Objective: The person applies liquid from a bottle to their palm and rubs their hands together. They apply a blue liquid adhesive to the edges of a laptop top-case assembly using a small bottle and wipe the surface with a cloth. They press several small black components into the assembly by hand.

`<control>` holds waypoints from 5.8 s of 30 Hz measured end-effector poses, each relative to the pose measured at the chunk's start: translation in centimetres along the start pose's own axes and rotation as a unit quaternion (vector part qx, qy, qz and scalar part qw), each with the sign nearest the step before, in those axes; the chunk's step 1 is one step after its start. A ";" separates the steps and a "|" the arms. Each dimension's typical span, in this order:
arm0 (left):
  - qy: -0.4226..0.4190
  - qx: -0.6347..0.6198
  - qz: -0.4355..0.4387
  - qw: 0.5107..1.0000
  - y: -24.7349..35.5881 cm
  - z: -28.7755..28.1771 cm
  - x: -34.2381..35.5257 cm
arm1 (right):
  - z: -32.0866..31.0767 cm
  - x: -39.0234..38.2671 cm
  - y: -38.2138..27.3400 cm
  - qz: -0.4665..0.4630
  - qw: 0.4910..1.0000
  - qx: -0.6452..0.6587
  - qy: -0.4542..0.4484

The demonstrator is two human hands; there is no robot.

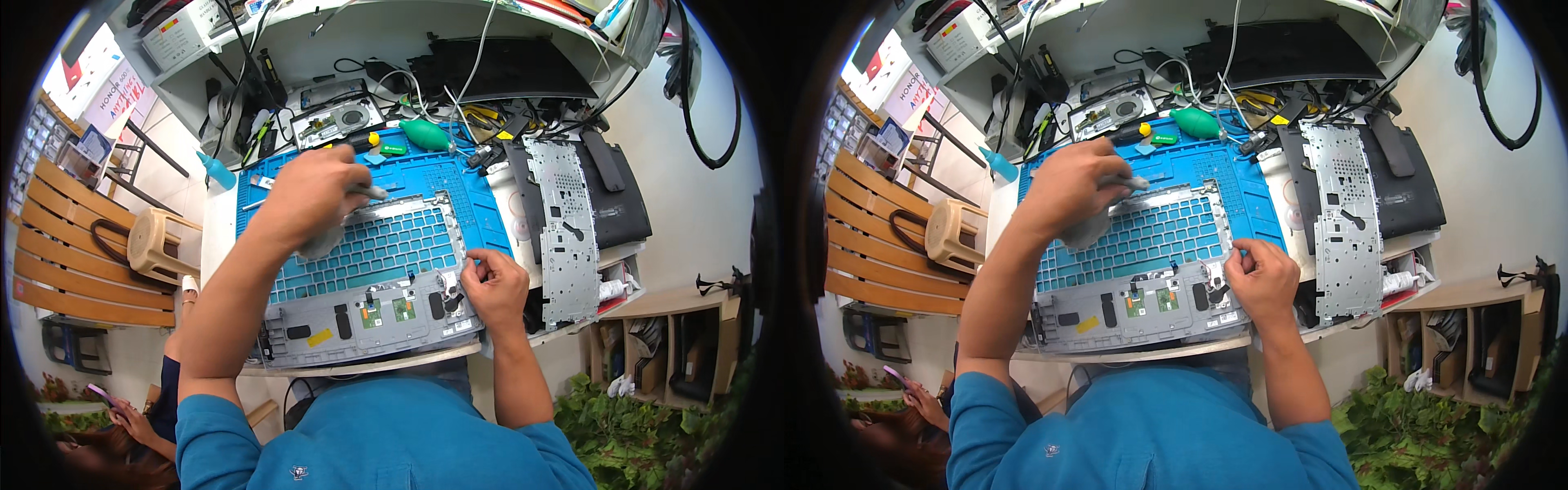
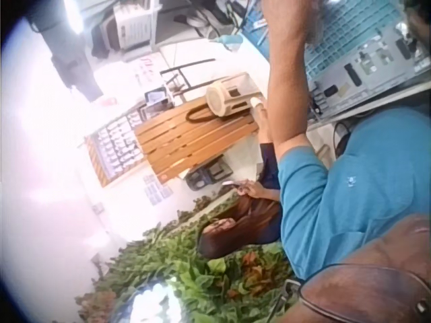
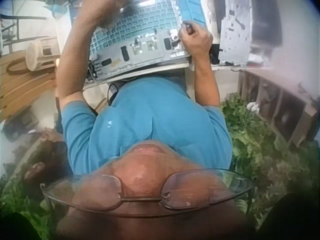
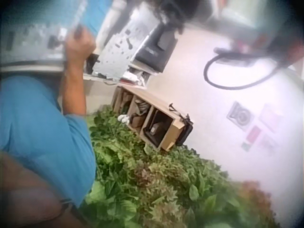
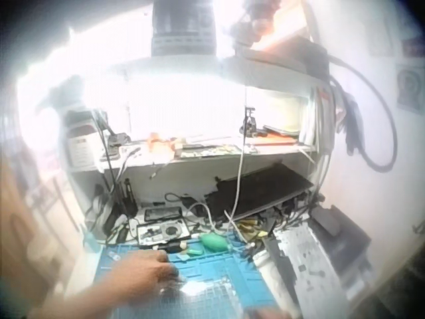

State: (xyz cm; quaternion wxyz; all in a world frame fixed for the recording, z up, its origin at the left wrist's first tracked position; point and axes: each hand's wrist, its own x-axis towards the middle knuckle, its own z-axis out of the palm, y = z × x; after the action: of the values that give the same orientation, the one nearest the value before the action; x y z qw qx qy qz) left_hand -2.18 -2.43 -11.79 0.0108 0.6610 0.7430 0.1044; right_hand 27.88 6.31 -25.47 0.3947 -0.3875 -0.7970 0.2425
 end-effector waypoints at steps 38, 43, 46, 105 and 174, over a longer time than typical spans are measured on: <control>-0.051 0.110 0.098 0.988 3.2 1.0 3.1 | 0.0 0.0 0.0 -0.010 1.000 0.010 0.002; -0.084 0.102 0.002 0.991 1.2 -2.1 -0.2 | -0.2 -0.1 -0.2 0.002 1.000 0.017 -0.002; -0.070 0.103 -0.035 0.992 -0.9 -3.4 -2.6 | -0.2 -0.1 -0.1 0.004 1.000 0.016 -0.005; -0.059 -0.176 -0.366 0.912 -12.5 0.5 -15.7 | -0.2 1.0 -0.5 0.013 0.999 0.022 -0.033; 0.283 -0.640 -0.064 0.711 0.9 4.1 -12.8 | 5.3 6.4 -20.2 -0.138 0.883 0.328 -0.305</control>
State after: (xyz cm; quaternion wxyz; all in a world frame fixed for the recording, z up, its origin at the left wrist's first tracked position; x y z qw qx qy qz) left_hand 0.96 -14.38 -17.20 0.2270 0.3856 0.5071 0.7366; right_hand 12.49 -0.70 -11.67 0.2660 -0.0287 -0.7982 0.5398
